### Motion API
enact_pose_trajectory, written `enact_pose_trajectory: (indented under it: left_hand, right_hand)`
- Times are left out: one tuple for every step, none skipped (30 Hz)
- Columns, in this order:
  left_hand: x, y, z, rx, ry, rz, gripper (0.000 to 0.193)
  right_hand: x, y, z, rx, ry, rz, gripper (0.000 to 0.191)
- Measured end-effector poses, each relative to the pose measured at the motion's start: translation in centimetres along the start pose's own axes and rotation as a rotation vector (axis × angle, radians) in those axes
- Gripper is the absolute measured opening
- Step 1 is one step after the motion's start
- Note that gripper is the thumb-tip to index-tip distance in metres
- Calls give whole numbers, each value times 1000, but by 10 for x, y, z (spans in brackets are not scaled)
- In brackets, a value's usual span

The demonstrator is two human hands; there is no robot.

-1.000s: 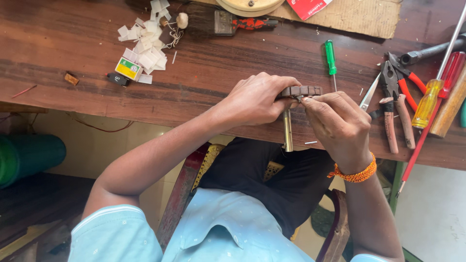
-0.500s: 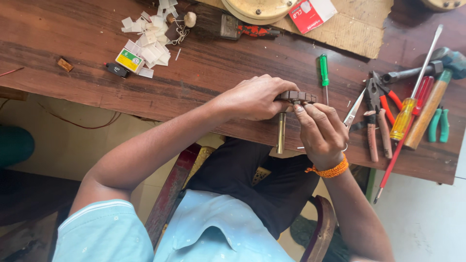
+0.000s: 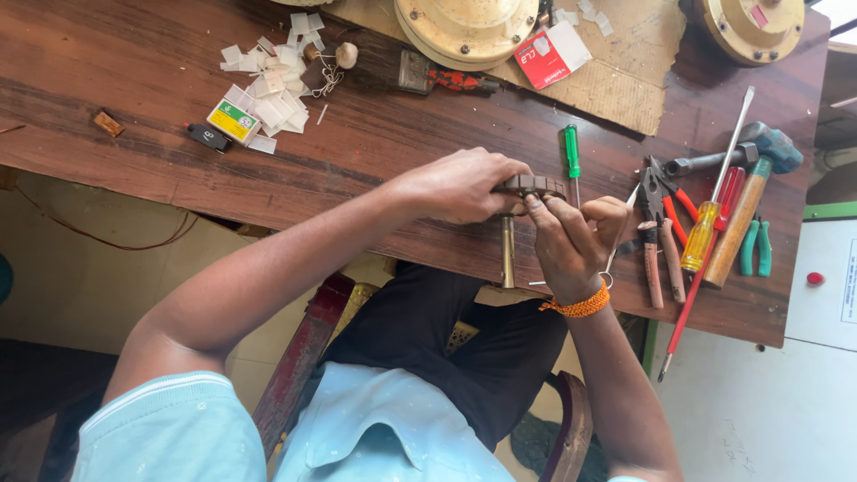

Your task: The person sits at a workbench repairing a fan motor armature. They cut small white insulation pieces with scissors and insert each piece by hand between the copper windings of the rotor, working around the disc and using a screwdriver at times to help seat the pieces.

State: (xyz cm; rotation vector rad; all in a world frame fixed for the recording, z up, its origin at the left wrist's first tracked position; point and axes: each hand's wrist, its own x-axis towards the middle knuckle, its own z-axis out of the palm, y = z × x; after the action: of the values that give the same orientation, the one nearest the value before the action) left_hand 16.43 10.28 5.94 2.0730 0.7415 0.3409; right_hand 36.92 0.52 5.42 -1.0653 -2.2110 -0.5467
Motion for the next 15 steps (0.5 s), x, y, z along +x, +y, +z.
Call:
enact_pose_trajectory:
  left_hand:
    - [1, -3, -3, -5, 2, 50, 35]
    - [0, -6, -4, -11, 0, 96, 39]
    - [-2, -8, -3, -8, -66, 82, 42]
    - [-2, -10, -5, -1, -131, 74, 46]
    - [-2, -11, -7, 4, -193, 69, 49]
    - [-2, -12, -8, 7, -193, 101, 48]
    - [-4, -13, -9, 9, -194, 130, 48]
    - [-7, -13, -10, 11, -193, 158, 48]
    - [-9, -11, -8, 4, -138, 170, 48]
    - [-13, -8, -6, 5, -85, 185, 48]
    - [-16, -6, -3, 9, -34, 202, 49]
    - [-20, -3, 2, -10, 83, 202, 51]
    - [-27, 0, 10, -29, 199, 203, 53]
    - [-33, 3, 18, -51, 313, 205, 55]
    - [-37, 6, 26, -30, 421, 205, 53]
  right_hand:
    - [-1, 2, 0, -26, -3, -8, 19]
    - [-2, 3, 1, 21, 20, -11, 19]
    - [-4, 4, 1, 68, 44, -9, 19]
    - [-5, 3, 2, 110, 72, -9, 19]
    - [-7, -2, 5, 145, 139, 80, 25]
    - [-9, -8, 8, 183, 204, 164, 32]
    - [-11, -15, 10, 222, 271, 250, 41]
    - [-13, -21, 11, 317, 223, 387, 41]
    - [-15, -27, 11, 414, 174, 522, 40]
    - [-15, -30, 10, 509, 129, 656, 40]
    - [-14, -30, 9, 598, 99, 711, 44]
    - [-13, -28, 6, 690, 66, 763, 48]
    - [-11, -27, 3, 782, 32, 814, 52]
    - [-9, -24, 0, 804, 3, 838, 51]
    - [-6, -21, -3, 826, -27, 860, 50]
